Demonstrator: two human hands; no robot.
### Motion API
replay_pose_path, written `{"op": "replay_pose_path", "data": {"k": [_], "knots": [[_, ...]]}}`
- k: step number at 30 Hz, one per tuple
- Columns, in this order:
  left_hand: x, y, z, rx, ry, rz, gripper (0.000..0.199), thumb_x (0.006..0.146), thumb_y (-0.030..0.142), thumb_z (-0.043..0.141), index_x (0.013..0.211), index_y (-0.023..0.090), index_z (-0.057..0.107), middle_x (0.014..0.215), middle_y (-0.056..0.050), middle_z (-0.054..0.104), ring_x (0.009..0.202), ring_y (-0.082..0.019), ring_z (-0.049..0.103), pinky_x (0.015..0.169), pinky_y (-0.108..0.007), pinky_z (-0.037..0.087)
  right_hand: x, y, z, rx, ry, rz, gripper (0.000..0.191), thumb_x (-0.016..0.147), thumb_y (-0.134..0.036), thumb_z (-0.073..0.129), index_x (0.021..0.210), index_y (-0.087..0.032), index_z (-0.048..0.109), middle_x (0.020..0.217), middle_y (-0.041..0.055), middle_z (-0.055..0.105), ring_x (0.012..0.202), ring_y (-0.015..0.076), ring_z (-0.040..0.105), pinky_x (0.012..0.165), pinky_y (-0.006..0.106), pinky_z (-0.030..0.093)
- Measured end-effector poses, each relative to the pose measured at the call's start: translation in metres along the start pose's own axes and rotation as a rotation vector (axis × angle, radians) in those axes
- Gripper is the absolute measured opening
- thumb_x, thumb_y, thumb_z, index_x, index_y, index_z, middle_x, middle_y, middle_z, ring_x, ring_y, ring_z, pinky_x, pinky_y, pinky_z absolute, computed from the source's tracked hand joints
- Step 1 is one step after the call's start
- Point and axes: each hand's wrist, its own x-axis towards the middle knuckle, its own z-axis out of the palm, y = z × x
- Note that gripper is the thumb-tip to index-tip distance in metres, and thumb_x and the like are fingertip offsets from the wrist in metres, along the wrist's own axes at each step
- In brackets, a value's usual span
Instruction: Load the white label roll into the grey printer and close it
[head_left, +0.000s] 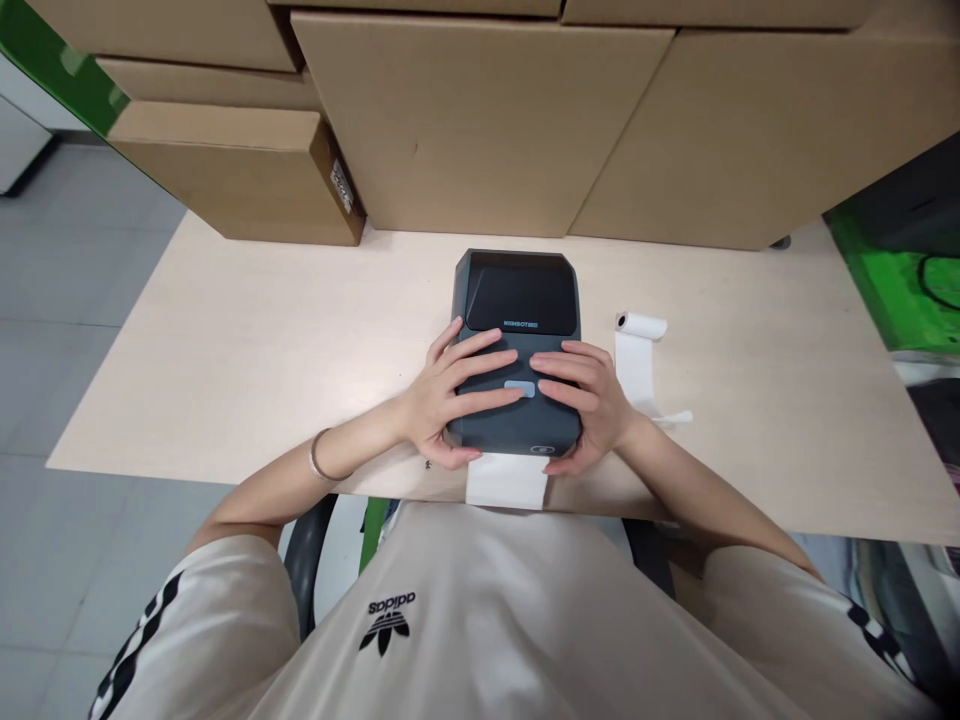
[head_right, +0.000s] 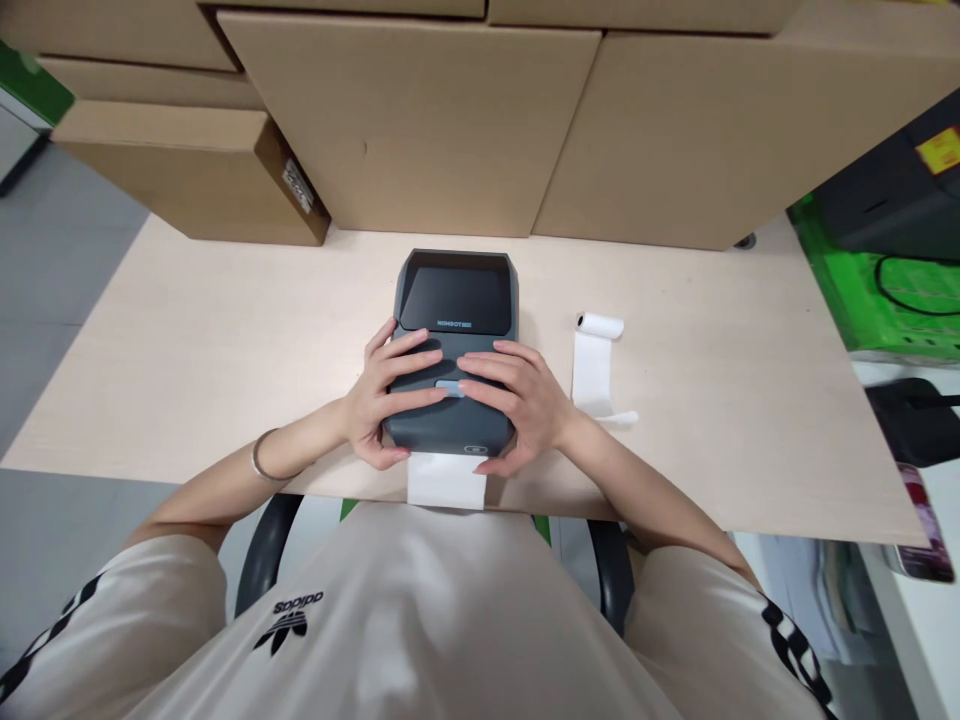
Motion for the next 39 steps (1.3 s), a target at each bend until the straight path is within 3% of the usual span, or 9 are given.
{"op": "replay_pose_path", "data": {"k": [6, 14, 19, 22, 26, 28, 30, 36, 39], "knots": [[-0.01, -0.014, 0.0, 0.04, -0.034, 0.075, 0.088, 0.09, 0.089, 0.049, 0.164, 0.041, 0.051, 0.164, -0.009, 0.063, 0.155, -0.038, 0.06, 0.139, -0.07, 0.031, -0.001, 0.008, -0.01, -0.119, -0.061, -0.206, 0.078, 0.089, -0.086, 0.068, 0.145, -0.031, 0.064, 0.149, 0.0104, 0.068, 0.136, 0.0302, 0.072, 0.102, 0.05, 0.067], [-0.015, -0.019, 0.006, 0.058, 0.005, 0.054, 0.103, 0.09, 0.092, 0.046, 0.175, 0.038, 0.027, 0.17, -0.015, 0.056, 0.158, -0.042, 0.058, 0.135, -0.07, 0.036, -0.002, 0.006, -0.013, -0.08, -0.062, -0.142, 0.087, 0.088, -0.079, 0.076, 0.157, -0.029, 0.062, 0.145, 0.0121, 0.073, 0.136, 0.0334, 0.073, 0.106, 0.051, 0.068], [-0.022, -0.026, 0.01, 0.077, -0.078, 0.03, 0.105, 0.088, 0.098, 0.044, 0.175, 0.043, 0.026, 0.174, -0.014, 0.052, 0.162, -0.044, 0.052, 0.134, -0.076, 0.034, -0.002, 0.004, -0.015, -0.1, -0.07, -0.113, 0.084, 0.087, -0.08, 0.075, 0.155, -0.032, 0.061, 0.144, 0.0109, 0.074, 0.13, 0.0344, 0.077, 0.102, 0.054, 0.07], [-0.023, -0.029, 0.01, 0.01, -0.029, 0.05, 0.1, 0.091, 0.099, 0.035, 0.175, 0.046, 0.023, 0.18, -0.01, 0.046, 0.165, -0.043, 0.049, 0.134, -0.074, 0.037, -0.001, 0.004, -0.015, -0.119, -0.057, -0.144, 0.084, 0.089, -0.078, 0.074, 0.155, -0.028, 0.061, 0.144, 0.0134, 0.073, 0.129, 0.0346, 0.078, 0.101, 0.054, 0.071], [-0.019, -0.033, 0.01, -0.054, 0.176, -0.191, 0.105, 0.092, 0.103, 0.011, 0.179, 0.045, 0.005, 0.19, -0.007, 0.026, 0.173, -0.043, 0.034, 0.138, -0.068, 0.035, -0.002, 0.004, -0.014, -0.131, -0.02, -0.166, 0.088, 0.09, -0.074, 0.074, 0.157, -0.018, 0.06, 0.143, 0.0184, 0.072, 0.126, 0.0348, 0.079, 0.101, 0.053, 0.072], [-0.017, -0.036, 0.011, -0.078, 0.277, -0.311, 0.103, 0.093, 0.102, 0.006, 0.179, 0.046, -0.001, 0.192, -0.004, 0.02, 0.175, -0.043, 0.027, 0.141, -0.066, 0.031, -0.002, 0.003, -0.015, -0.147, 0.0, -0.176, 0.086, 0.091, -0.075, 0.074, 0.156, -0.019, 0.06, 0.143, 0.0179, 0.072, 0.125, 0.0343, 0.079, 0.098, 0.054, 0.073], [-0.016, -0.04, 0.015, -0.138, 0.295, -0.4, 0.103, 0.093, 0.102, 0.008, 0.179, 0.046, -0.004, 0.192, -0.003, 0.018, 0.176, -0.041, 0.024, 0.142, -0.065, 0.03, -0.001, 0.003, -0.017, -0.187, 0.011, -0.195, 0.082, 0.091, -0.077, 0.074, 0.152, -0.023, 0.062, 0.142, 0.0153, 0.072, 0.124, 0.0327, 0.08, 0.098, 0.053, 0.074], [-0.021, -0.039, 0.034, -0.558, 0.399, -0.644, 0.098, 0.101, 0.093, 0.031, 0.181, 0.039, 0.014, 0.191, -0.004, 0.023, 0.179, -0.033, 0.019, 0.146, -0.053, 0.025, 0.0, -0.002, -0.022, -0.271, 0.006, -0.236, 0.078, 0.092, -0.079, 0.073, 0.139, -0.018, 0.067, 0.137, 0.0159, 0.073, 0.123, 0.031, 0.08, 0.106, 0.048, 0.072], [-0.016, -0.027, 0.042, -0.802, 0.479, -0.798, 0.081, 0.107, 0.081, 0.037, 0.178, 0.042, 0.029, 0.189, 0.003, 0.029, 0.18, -0.03, 0.018, 0.148, -0.051, 0.018, 0.001, -0.004, -0.027, -0.311, -0.007, -0.167, 0.069, 0.098, -0.078, 0.065, 0.144, -0.027, 0.062, 0.13, 0.0091, 0.076, 0.117, 0.0288, 0.083, 0.098, 0.051, 0.075]]}}
